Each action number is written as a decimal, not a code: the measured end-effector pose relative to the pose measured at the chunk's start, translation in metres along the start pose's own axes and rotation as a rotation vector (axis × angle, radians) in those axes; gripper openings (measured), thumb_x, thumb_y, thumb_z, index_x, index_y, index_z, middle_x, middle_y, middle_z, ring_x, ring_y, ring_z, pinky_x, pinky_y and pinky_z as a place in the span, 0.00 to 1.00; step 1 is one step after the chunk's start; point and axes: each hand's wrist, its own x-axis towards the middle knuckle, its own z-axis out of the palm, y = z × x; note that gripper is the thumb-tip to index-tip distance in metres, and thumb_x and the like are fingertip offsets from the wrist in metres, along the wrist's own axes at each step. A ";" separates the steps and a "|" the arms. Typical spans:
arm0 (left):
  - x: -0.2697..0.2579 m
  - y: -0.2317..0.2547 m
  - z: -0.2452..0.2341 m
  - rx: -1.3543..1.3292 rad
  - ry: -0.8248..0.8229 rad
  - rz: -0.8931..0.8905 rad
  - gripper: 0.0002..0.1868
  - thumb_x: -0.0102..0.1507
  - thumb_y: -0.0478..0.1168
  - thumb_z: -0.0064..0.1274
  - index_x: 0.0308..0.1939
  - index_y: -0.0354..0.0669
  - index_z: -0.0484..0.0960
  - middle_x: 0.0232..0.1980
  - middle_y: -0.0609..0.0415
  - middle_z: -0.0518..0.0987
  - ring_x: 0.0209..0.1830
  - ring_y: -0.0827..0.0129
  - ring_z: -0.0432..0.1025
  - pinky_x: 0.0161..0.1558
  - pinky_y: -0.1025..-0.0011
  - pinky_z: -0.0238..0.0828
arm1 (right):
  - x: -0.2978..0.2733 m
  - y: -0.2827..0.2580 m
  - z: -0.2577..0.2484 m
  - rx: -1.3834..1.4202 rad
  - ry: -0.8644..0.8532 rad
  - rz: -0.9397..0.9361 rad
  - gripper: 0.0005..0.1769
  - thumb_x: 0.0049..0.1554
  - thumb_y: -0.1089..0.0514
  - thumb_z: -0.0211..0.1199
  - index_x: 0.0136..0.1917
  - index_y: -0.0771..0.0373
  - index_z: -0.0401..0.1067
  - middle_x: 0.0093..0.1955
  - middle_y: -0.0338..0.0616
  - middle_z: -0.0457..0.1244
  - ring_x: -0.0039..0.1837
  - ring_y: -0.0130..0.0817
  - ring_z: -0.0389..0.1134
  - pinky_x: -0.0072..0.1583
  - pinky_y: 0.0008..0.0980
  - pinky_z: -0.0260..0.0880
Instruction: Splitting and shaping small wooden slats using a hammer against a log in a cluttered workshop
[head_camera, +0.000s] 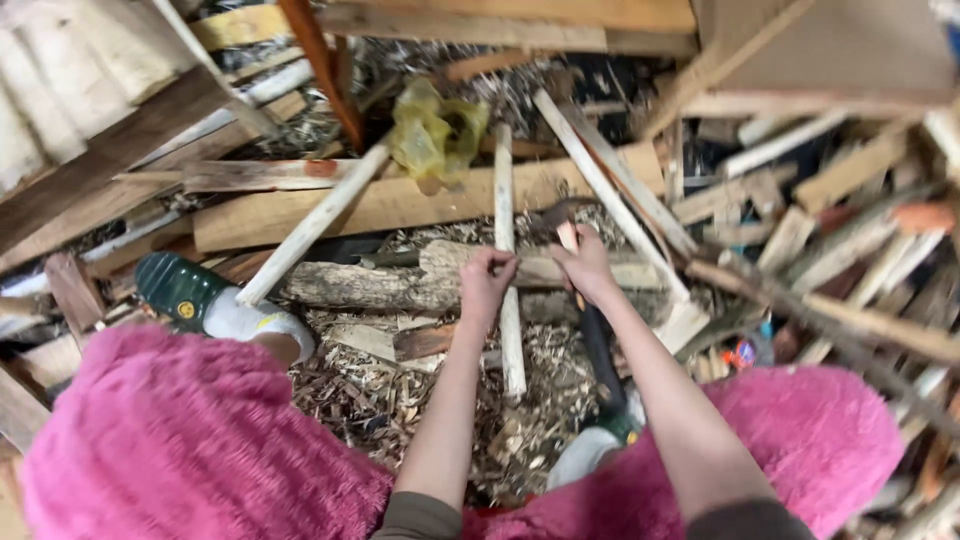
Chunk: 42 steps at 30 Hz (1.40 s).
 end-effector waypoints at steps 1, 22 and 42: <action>-0.001 0.006 0.000 -0.047 -0.001 -0.003 0.06 0.59 0.41 0.68 0.39 0.51 0.88 0.40 0.57 0.86 0.44 0.64 0.81 0.46 0.65 0.79 | -0.006 -0.017 -0.006 -0.146 -0.032 -0.030 0.29 0.57 0.62 0.60 0.68 0.76 0.57 0.33 0.53 0.64 0.23 0.39 0.64 0.27 0.34 0.61; -0.005 0.010 0.003 -0.121 0.019 0.149 0.08 0.56 0.31 0.64 0.36 0.41 0.82 0.33 0.46 0.81 0.39 0.55 0.81 0.39 0.65 0.81 | -0.118 -0.082 0.016 -0.466 -0.074 -0.332 0.32 0.59 0.70 0.55 0.76 0.57 0.63 0.65 0.52 0.66 0.55 0.43 0.70 0.54 0.40 0.72; -0.013 0.037 -0.017 -0.090 0.046 0.249 0.07 0.57 0.32 0.65 0.33 0.42 0.81 0.33 0.49 0.81 0.38 0.57 0.80 0.42 0.65 0.77 | -0.121 -0.092 0.026 -0.352 -0.044 -0.372 0.35 0.56 0.74 0.53 0.76 0.59 0.62 0.65 0.54 0.65 0.68 0.49 0.65 0.63 0.46 0.71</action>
